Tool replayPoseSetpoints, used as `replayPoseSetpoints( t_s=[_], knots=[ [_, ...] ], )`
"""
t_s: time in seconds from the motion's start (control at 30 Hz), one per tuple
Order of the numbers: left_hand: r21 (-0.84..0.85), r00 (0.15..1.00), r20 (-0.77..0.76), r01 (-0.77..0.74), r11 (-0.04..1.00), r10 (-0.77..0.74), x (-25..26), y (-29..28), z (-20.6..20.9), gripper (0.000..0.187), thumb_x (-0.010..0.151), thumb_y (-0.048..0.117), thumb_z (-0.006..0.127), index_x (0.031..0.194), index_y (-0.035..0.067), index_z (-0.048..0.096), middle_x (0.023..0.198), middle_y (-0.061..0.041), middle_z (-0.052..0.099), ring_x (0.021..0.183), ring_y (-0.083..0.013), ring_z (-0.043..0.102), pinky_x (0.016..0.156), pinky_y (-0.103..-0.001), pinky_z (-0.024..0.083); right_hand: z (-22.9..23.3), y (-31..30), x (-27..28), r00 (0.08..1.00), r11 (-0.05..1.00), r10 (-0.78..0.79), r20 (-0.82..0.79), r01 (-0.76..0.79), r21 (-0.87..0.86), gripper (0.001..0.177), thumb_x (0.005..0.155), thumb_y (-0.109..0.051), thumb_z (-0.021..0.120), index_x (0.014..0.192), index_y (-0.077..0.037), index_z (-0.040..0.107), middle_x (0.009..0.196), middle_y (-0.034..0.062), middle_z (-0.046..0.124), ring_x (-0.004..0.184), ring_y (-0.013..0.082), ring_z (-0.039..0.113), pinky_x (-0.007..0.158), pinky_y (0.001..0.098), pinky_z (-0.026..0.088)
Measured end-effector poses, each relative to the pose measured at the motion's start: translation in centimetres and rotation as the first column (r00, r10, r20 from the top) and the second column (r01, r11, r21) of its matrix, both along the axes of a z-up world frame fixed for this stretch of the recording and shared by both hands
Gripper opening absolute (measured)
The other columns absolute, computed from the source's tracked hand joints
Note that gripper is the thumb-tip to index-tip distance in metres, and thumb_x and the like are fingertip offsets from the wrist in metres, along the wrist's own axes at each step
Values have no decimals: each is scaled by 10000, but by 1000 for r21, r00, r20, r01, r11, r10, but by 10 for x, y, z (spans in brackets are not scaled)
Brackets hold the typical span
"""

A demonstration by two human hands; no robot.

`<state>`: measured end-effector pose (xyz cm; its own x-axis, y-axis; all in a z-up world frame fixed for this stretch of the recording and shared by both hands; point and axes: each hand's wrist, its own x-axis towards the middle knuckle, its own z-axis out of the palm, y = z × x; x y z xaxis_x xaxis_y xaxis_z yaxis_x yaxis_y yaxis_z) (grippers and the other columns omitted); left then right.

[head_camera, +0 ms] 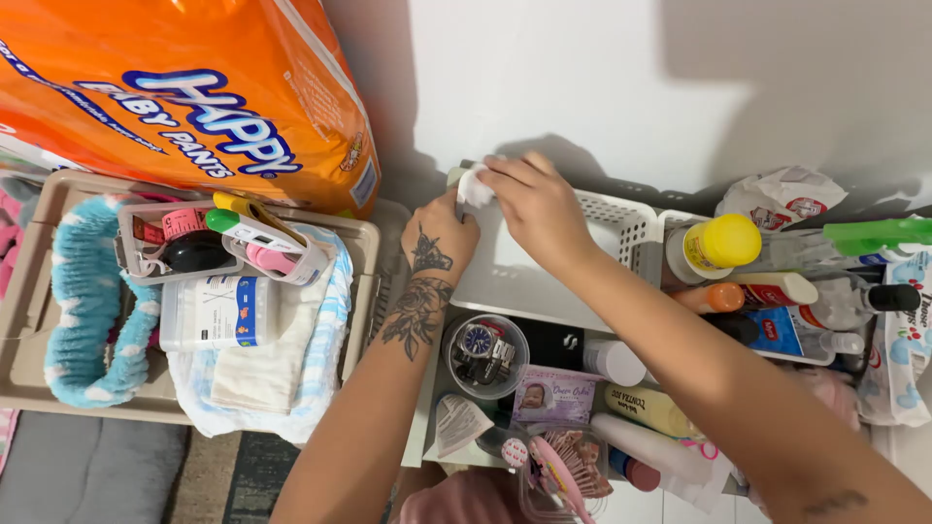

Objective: The person wipes a white plastic basket with a tissue, then places various items into it, including bottles, a hairbrush, and small containers. They continue to sort and arrange items from the surrounding area into the basket.

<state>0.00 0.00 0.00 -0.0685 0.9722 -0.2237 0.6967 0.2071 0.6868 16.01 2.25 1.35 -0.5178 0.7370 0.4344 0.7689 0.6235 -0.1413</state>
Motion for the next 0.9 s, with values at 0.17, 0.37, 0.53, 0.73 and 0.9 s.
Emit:
replayPoseSetpoints(
  t_s=[0.17,0.37,0.53,0.73,0.9],
  knots=[
    [9,995,-98,4,1000,-3,5,17,-46,319,860,242,644,1130,121,762,978,-131,781,993,-351,747,817,-489,615,-15,23,-26,984,996,31,176,-45,76,184,886,-38,698,1046,-123,735,1023,41,706,1009,223,636,854,290,573],
    [15,999,-44,-1,1000,2,4,0,6,368,881,184,608,1219,117,737,1014,-160,779,1037,-370,734,864,-508,599,-8,11,32,949,997,-74,307,75,9,205,905,3,631,1063,-92,723,917,59,692,943,232,662,792,310,575],
    [-2,999,-25,-28,1000,28,5,-1,6,428,889,151,587,1297,104,708,1060,-161,776,1049,-340,734,875,-482,600,13,-20,110,857,973,-200,474,232,-10,246,919,20,604,1096,-89,735,847,78,679,849,246,685,719,336,585],
    [-2,1000,-20,-22,1000,22,4,-2,-2,450,900,156,585,1336,96,680,1099,-167,768,1073,-344,726,896,-494,598,36,-34,128,703,940,-264,660,342,11,152,904,33,641,991,-64,721,801,97,683,784,243,712,678,299,606],
    [-42,999,-45,-1,999,-1,3,0,-2,466,924,162,582,1379,80,644,1170,-179,749,1119,-339,709,929,-488,586,87,-28,99,627,431,-705,-332,7,-902,390,904,19,609,1292,16,647,1138,78,611,1002,177,648,881,336,588]
  ],
)
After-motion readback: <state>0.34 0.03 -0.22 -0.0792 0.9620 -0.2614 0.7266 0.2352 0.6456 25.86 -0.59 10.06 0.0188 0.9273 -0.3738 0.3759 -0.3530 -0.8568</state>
